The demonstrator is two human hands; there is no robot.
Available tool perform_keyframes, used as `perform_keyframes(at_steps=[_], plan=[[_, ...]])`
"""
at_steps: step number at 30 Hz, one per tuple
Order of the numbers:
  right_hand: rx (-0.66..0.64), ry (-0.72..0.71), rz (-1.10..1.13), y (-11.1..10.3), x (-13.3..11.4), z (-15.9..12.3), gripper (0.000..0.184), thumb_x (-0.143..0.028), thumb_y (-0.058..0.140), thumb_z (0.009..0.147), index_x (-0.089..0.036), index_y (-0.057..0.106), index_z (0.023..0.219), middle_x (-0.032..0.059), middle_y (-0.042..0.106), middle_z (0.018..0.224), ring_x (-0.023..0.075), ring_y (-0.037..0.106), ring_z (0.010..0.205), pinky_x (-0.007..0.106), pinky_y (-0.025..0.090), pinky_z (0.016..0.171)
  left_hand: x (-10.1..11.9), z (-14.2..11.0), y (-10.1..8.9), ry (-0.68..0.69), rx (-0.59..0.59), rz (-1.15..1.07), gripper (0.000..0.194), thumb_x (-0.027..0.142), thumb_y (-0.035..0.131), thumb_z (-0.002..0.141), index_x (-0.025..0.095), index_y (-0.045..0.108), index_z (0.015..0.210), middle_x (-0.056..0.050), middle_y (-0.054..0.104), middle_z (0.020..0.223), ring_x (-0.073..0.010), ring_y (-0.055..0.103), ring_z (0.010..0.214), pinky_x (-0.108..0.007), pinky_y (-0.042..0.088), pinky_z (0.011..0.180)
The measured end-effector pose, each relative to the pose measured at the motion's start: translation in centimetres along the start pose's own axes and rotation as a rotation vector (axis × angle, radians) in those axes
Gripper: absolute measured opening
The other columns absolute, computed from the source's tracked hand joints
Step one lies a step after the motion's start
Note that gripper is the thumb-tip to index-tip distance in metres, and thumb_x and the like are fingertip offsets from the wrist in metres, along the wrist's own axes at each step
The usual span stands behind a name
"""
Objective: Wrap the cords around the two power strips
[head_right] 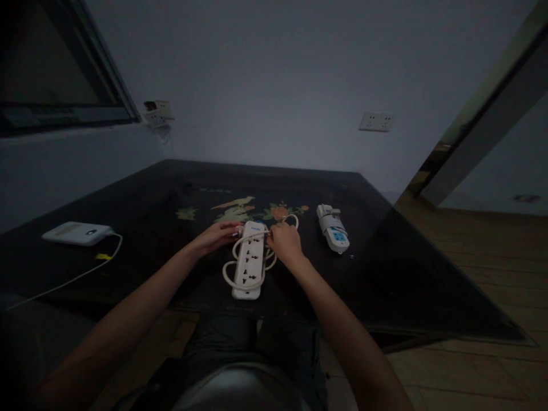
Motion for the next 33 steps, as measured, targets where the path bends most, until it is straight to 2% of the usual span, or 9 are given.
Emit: perform_keyframes(at_steps=[3, 6, 9, 18, 26, 33], plan=[[0.068, -0.057, -0.039, 0.1, -0.1, -0.3, 0.017, -0.022, 0.050, 0.084, -0.014, 0.065, 0.083, 0.0146, 0.065, 0.090, 0.0281, 0.054, 0.096, 0.039, 0.040, 0.084, 0.7, -0.5, -1.8, 0.020, 0.077, 0.021, 0.022, 0.018, 0.073, 0.070, 0.015, 0.068, 0.091, -0.009, 0.069, 0.092, -0.0142, 0.064, 0.079, -0.024, 0.051, 0.070], [0.141, -0.108, -0.045, 0.4, 0.0, -0.4, 0.016, -0.022, 0.054, 0.082, -0.014, 0.067, 0.085, 0.0152, 0.064, 0.099, 0.0293, 0.049, 0.105, 0.045, 0.033, 0.099, 1.5, -1.6, -3.0, 0.034, 0.136, 0.060, 0.023, 0.017, 0.074, 0.069, 0.014, 0.068, 0.091, -0.008, 0.069, 0.090, -0.0133, 0.063, 0.076, -0.023, 0.049, 0.067], [0.183, -0.127, -0.052, 0.7, 0.1, -0.4, 0.016, -0.023, 0.056, 0.080, -0.014, 0.068, 0.084, 0.0152, 0.062, 0.104, 0.0298, 0.045, 0.112, 0.047, 0.027, 0.106, 2.1, -3.0, -3.8, 0.048, 0.155, 0.099, 0.024, 0.018, 0.074, 0.068, 0.013, 0.068, 0.090, -0.007, 0.069, 0.090, -0.0122, 0.062, 0.075, -0.022, 0.046, 0.066], [0.232, -0.071, 0.017, 1.0, 0.3, -0.7, 0.014, -0.020, 0.057, 0.078, -0.013, 0.068, 0.081, 0.0167, 0.058, 0.113, 0.0317, 0.041, 0.116, 0.047, 0.035, 0.101, 2.3, -4.8, -6.7, 0.070, 0.210, 0.036, 0.022, 0.017, 0.075, 0.067, 0.013, 0.068, 0.088, -0.007, 0.070, 0.087, -0.0128, 0.064, 0.076, -0.021, 0.049, 0.069], [0.202, -0.032, 0.104, 0.9, 0.2, -0.6, 0.011, -0.017, 0.056, 0.078, -0.015, 0.067, 0.080, 0.0171, 0.056, 0.117, 0.0313, 0.041, 0.116, 0.044, 0.039, 0.095, 3.1, -6.5, -10.1, 0.029, 0.273, 0.025, 0.022, 0.014, 0.074, 0.067, 0.012, 0.068, 0.088, -0.008, 0.070, 0.090, -0.0127, 0.066, 0.078, -0.020, 0.051, 0.071], [0.172, 0.065, 0.070, 1.0, 0.0, -0.6, 0.008, -0.021, 0.054, 0.080, -0.017, 0.062, 0.078, 0.0124, 0.059, 0.113, 0.0266, 0.050, 0.102, 0.035, 0.044, 0.082, 3.7, -7.5, -12.9, 0.018, 0.297, -0.030, 0.021, 0.009, 0.071, 0.070, 0.010, 0.068, 0.091, -0.009, 0.071, 0.091, -0.0138, 0.066, 0.078, -0.021, 0.053, 0.070]])
Point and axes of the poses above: each hand's wrist, its own z-axis towards the middle knuckle, its own y-axis out of the palm, x = y × z, the point moved 1 cm from there along z, towards the middle knuckle
